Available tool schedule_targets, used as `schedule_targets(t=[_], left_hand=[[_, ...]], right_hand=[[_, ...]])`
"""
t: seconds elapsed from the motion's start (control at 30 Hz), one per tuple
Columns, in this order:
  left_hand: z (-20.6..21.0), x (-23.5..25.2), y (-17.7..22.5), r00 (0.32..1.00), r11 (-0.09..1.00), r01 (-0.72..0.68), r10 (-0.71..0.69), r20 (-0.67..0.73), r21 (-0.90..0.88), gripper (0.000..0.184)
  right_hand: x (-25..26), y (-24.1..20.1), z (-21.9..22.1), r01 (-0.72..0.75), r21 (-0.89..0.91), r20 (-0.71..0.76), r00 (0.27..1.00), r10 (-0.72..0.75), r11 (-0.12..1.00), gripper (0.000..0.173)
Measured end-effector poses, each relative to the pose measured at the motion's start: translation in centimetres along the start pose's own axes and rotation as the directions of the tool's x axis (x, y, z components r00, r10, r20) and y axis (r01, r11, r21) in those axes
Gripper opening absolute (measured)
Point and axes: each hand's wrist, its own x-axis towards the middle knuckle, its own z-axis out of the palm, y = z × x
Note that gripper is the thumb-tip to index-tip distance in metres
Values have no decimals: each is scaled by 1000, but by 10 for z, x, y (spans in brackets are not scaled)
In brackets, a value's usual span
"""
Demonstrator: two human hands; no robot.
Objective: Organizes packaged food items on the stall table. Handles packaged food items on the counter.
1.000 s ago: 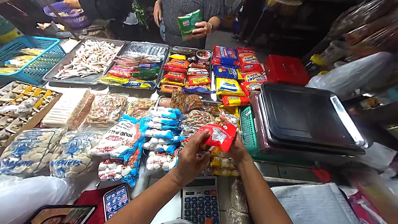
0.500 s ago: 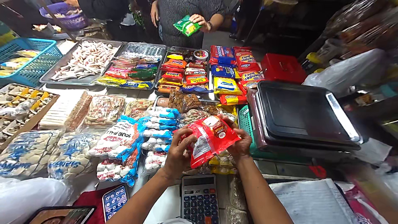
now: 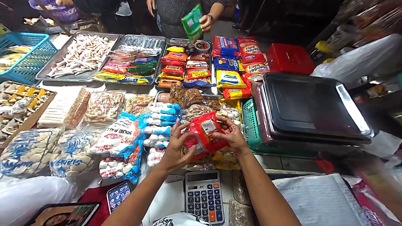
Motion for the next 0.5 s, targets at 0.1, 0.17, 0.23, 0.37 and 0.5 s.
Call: schedule_targets(t=[0.1,0.17,0.23,0.37,0.5], left_hand=[[18,12,6,994,978,106,-106,-13,182,95],[33,17,6,992,978,124,-128,10,168,104],[42,21,5,989,980,148,-148,-10,130,101],[43,28,6,977,977,207,-204,-59,51,90],[41,27,2,980,985,174,-173,-96,1,89]], right_hand=[[0,3,-1,1,3,79,997,-1,1000,54],[0,4,0,3,-37,94,996,1,999,51],[-1,2,0,7,-70,97,995,0,998,51],[-2,3,-1,65,-48,166,984,-56,997,46],[-2,2,-2,31,26,186,982,-35,999,37]])
